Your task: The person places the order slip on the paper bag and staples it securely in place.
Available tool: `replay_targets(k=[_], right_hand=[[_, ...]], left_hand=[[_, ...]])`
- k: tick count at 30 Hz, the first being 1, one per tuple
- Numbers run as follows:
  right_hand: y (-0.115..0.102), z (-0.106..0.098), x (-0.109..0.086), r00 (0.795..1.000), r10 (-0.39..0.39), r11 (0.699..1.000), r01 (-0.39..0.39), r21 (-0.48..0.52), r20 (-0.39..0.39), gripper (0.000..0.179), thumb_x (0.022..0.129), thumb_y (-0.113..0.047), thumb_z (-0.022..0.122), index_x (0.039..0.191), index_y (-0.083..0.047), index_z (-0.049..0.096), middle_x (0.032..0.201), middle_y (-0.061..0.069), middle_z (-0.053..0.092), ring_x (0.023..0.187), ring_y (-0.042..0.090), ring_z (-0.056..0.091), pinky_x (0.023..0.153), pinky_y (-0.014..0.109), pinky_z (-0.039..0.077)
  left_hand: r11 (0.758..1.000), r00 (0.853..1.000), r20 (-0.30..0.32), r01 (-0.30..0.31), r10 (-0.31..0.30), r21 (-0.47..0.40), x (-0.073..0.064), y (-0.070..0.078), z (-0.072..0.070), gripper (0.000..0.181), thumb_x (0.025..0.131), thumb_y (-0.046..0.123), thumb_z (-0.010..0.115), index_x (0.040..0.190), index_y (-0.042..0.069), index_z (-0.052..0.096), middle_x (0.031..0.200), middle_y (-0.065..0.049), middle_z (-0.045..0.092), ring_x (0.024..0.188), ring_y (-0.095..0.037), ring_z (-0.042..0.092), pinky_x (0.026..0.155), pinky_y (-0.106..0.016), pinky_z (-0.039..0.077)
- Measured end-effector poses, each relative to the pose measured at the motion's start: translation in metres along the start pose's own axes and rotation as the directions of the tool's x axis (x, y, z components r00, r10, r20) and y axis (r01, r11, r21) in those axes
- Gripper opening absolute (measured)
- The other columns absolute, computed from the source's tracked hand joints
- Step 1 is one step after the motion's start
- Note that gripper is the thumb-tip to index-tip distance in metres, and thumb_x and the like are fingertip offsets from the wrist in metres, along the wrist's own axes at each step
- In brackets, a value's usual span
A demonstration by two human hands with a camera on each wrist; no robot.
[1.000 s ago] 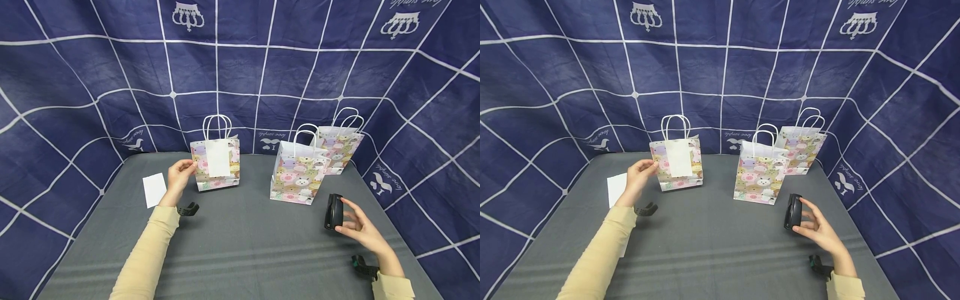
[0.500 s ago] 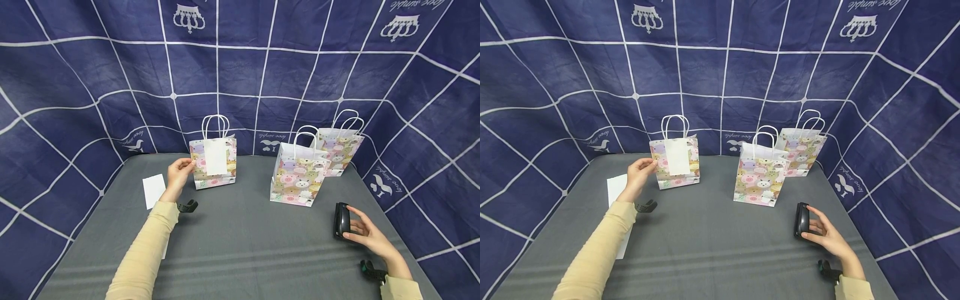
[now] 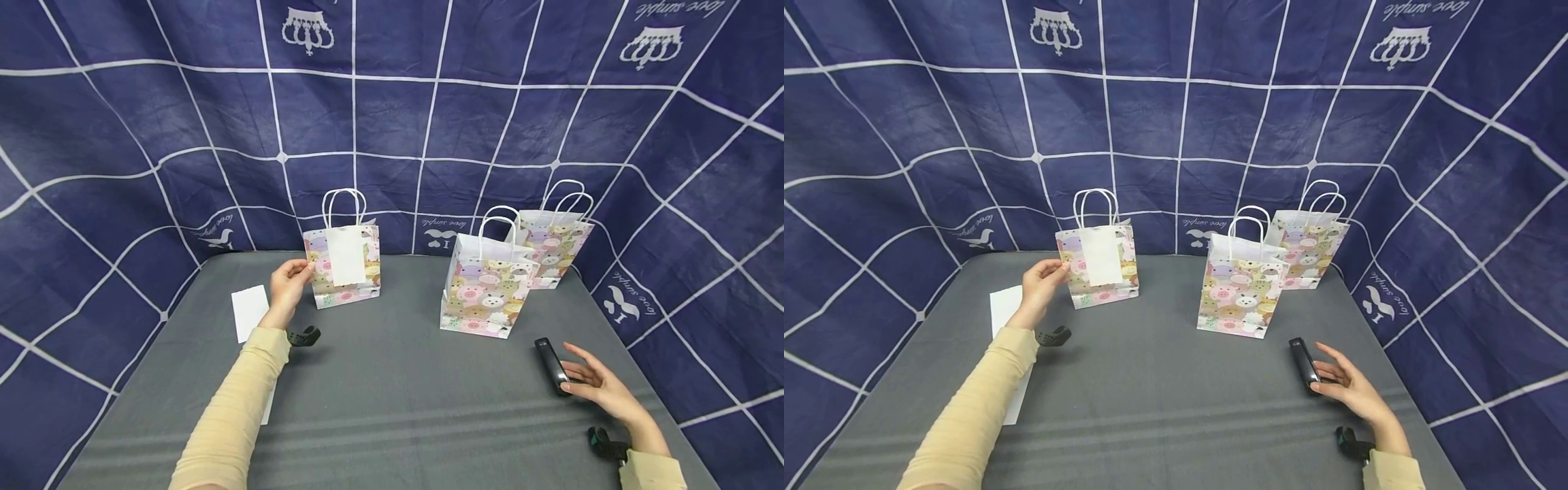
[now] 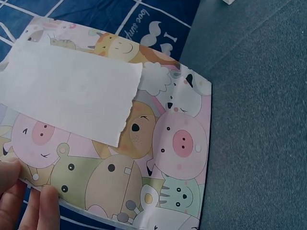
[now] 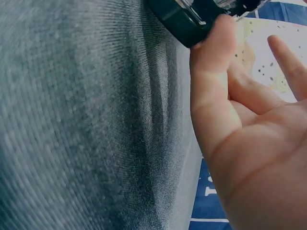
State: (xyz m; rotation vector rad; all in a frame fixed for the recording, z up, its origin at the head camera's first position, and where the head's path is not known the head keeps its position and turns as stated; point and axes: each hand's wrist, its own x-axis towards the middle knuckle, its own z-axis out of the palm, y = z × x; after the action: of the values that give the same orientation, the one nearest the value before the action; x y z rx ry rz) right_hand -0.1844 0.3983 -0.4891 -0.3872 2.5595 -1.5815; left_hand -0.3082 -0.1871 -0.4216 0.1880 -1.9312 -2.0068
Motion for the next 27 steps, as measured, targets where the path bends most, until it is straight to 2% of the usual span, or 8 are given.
replay_targets(k=[5, 6, 9, 12, 15, 20, 23, 27], right_hand=[[0.002, 0.0, 0.0, 1.0, 0.014, 1.0, -0.014, 0.024, -0.016, 0.073, 0.087, 0.0, 0.063, 0.146, 0.001, 0.02, 0.126, 0.042, 0.04, 0.103, -0.007, 0.052, 0.078, 0.017, 0.047], [0.003, 0.0, 0.0, 1.0, 0.011, 0.999, -0.011, 0.035, -0.019, 0.072, 0.087, 0.0, 0.063, 0.145, 0.001, 0.02, 0.125, 0.037, 0.045, 0.102, -0.006, 0.053, 0.078, 0.017, 0.047], [0.007, 0.0, -0.001, 1.0, -0.002, 0.997, 0.004, 0.072, -0.027, 0.069, 0.088, 0.002, 0.061, 0.144, 0.002, 0.022, 0.121, 0.01, 0.057, 0.102, -0.003, 0.055, 0.079, 0.016, 0.047], [0.011, 0.001, -0.002, 0.999, -0.013, 0.991, 0.017, 0.132, -0.031, 0.066, 0.089, 0.003, 0.058, 0.144, 0.002, 0.022, 0.114, -0.013, 0.058, 0.102, 0.0, 0.057, 0.079, 0.016, 0.047], [0.013, 0.002, -0.003, 0.999, 0.0, 0.984, 0.006, 0.178, -0.035, 0.064, 0.091, 0.003, 0.055, 0.145, 0.001, 0.021, 0.113, -0.014, 0.059, 0.101, 0.001, 0.058, 0.079, 0.017, 0.047], [0.015, 0.004, -0.005, 0.997, 0.054, 0.978, -0.043, 0.202, -0.047, 0.062, 0.093, 0.0, 0.054, 0.144, 0.003, 0.018, 0.112, -0.013, 0.058, 0.101, 0.0, 0.058, 0.078, 0.019, 0.049], [0.015, 0.005, -0.004, 0.996, 0.064, 0.983, -0.052, 0.174, -0.068, 0.061, 0.094, -0.003, 0.054, 0.142, 0.006, 0.019, 0.112, -0.017, 0.054, 0.101, -0.004, 0.056, 0.077, 0.02, 0.049], [0.015, 0.009, -0.005, 0.993, 0.025, 0.994, -0.012, 0.111, -0.117, 0.058, 0.094, -0.004, 0.054, 0.139, 0.013, 0.021, 0.117, -0.023, 0.047, 0.104, -0.011, 0.049, 0.076, 0.018, 0.049]], left_hand=[[0.999, 1.0, -0.007, -0.029, 0.029, -0.016, 0.001, -0.002, -0.002, 0.024, 0.087, -0.004, 0.061, 0.105, -0.02, 0.055, 0.089, -0.016, 0.062, 0.069, -0.005, 0.059, 0.07, -0.023, 0.053], [0.999, 0.999, -0.012, -0.033, 0.033, -0.016, 0.001, -0.002, -0.002, 0.024, 0.087, -0.004, 0.061, 0.105, -0.019, 0.056, 0.09, -0.017, 0.061, 0.069, -0.005, 0.059, 0.07, -0.022, 0.053], [0.999, 0.999, -0.02, -0.039, 0.039, -0.01, 0.002, -0.003, -0.002, 0.024, 0.087, -0.004, 0.061, 0.105, -0.019, 0.056, 0.091, -0.018, 0.061, 0.068, -0.005, 0.059, 0.07, -0.021, 0.053], [0.999, 0.999, -0.023, -0.038, 0.038, -0.015, 0.003, -0.004, -0.001, 0.023, 0.087, -0.005, 0.061, 0.106, -0.019, 0.056, 0.091, -0.019, 0.062, 0.069, -0.005, 0.06, 0.071, -0.022, 0.053], [0.999, 0.999, -0.023, -0.04, 0.039, -0.023, 0.006, -0.008, -0.002, 0.024, 0.087, -0.005, 0.061, 0.106, -0.019, 0.056, 0.093, -0.021, 0.062, 0.069, -0.006, 0.061, 0.072, -0.023, 0.053], [0.999, 0.999, -0.036, -0.038, 0.038, -0.013, 0.014, -0.025, -0.006, 0.028, 0.087, -0.002, 0.063, 0.112, -0.014, 0.058, 0.105, -0.026, 0.061, 0.078, -0.007, 0.062, 0.071, -0.018, 0.051], [0.998, 0.997, -0.047, -0.053, 0.055, 0.046, 0.014, -0.032, -0.008, 0.032, 0.086, 0.001, 0.065, 0.116, -0.01, 0.059, 0.113, -0.027, 0.06, 0.087, -0.008, 0.06, 0.073, -0.014, 0.048], [0.987, 0.993, -0.07, -0.083, 0.093, 0.134, 0.01, -0.034, -0.015, 0.032, 0.087, 0.004, 0.065, 0.116, -0.007, 0.06, 0.114, -0.023, 0.061, 0.093, -0.011, 0.058, 0.078, -0.015, 0.046]])
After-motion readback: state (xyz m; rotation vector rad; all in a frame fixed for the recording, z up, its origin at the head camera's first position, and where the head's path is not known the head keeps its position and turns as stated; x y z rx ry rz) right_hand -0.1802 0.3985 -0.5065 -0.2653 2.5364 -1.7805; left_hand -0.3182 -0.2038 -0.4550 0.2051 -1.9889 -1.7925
